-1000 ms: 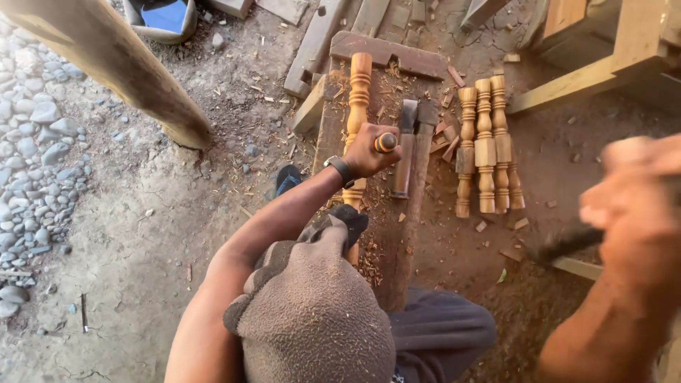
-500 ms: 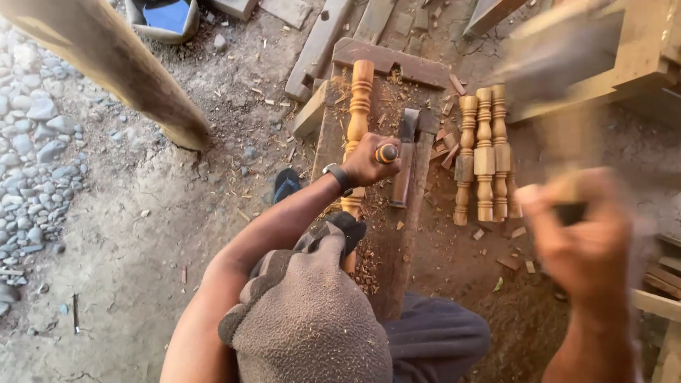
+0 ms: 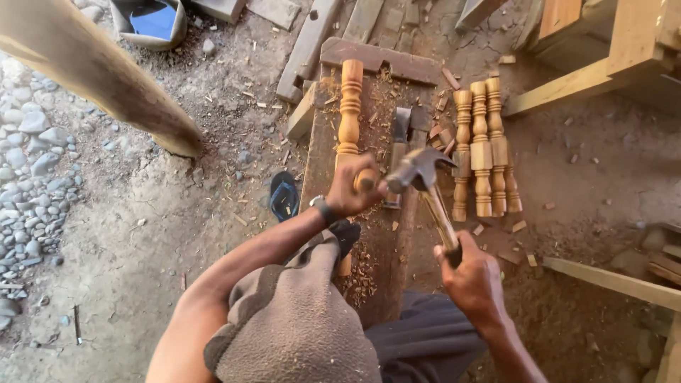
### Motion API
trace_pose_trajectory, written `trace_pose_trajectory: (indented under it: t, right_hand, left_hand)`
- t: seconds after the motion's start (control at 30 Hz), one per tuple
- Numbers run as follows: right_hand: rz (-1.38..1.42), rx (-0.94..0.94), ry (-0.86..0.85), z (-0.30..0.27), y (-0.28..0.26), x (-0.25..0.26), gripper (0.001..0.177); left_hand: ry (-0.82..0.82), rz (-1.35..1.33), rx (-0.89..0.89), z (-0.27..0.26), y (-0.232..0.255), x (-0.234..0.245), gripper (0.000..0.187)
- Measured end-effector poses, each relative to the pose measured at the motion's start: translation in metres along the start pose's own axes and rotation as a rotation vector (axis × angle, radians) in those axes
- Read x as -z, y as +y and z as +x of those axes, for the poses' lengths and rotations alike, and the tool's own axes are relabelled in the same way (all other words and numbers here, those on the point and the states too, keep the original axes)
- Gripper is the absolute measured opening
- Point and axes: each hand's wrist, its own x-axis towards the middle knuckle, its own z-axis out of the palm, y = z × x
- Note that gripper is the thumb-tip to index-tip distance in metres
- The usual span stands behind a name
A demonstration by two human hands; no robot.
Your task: Carving a mortise into a decorative wooden furniture leg using a hammer and chisel
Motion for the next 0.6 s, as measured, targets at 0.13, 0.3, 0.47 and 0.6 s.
trace_pose_trajectory:
  t: [0.13,0.3,0.47,0.6]
  right_hand:
    - [0.307,-0.202,-0.04,-0.016,0.004,-0.013,0.012]
    - [0.373,-0.26,-0.064,-0.01,0.015,-0.005,0.013]
    - [0.373,-0.134,0.072,0.006,-0.01,0.046,0.016]
    - [0.44,0.062,0.205,-0.007,-0.042,0.107,0.014]
  left_hand:
    - [-0.054,0.143,-0.328,-0.036,-0.04,-0.003,0.032]
    - [-0.34,0.021,0.087,0.078,-0.12,0.028,0.082]
    - [-0.386,-0.573,0.528,0.134,-0.054,0.036,0.01]
    - [-0.376,-0.053,-0.06,0.055,-0.036,0.013,0.069]
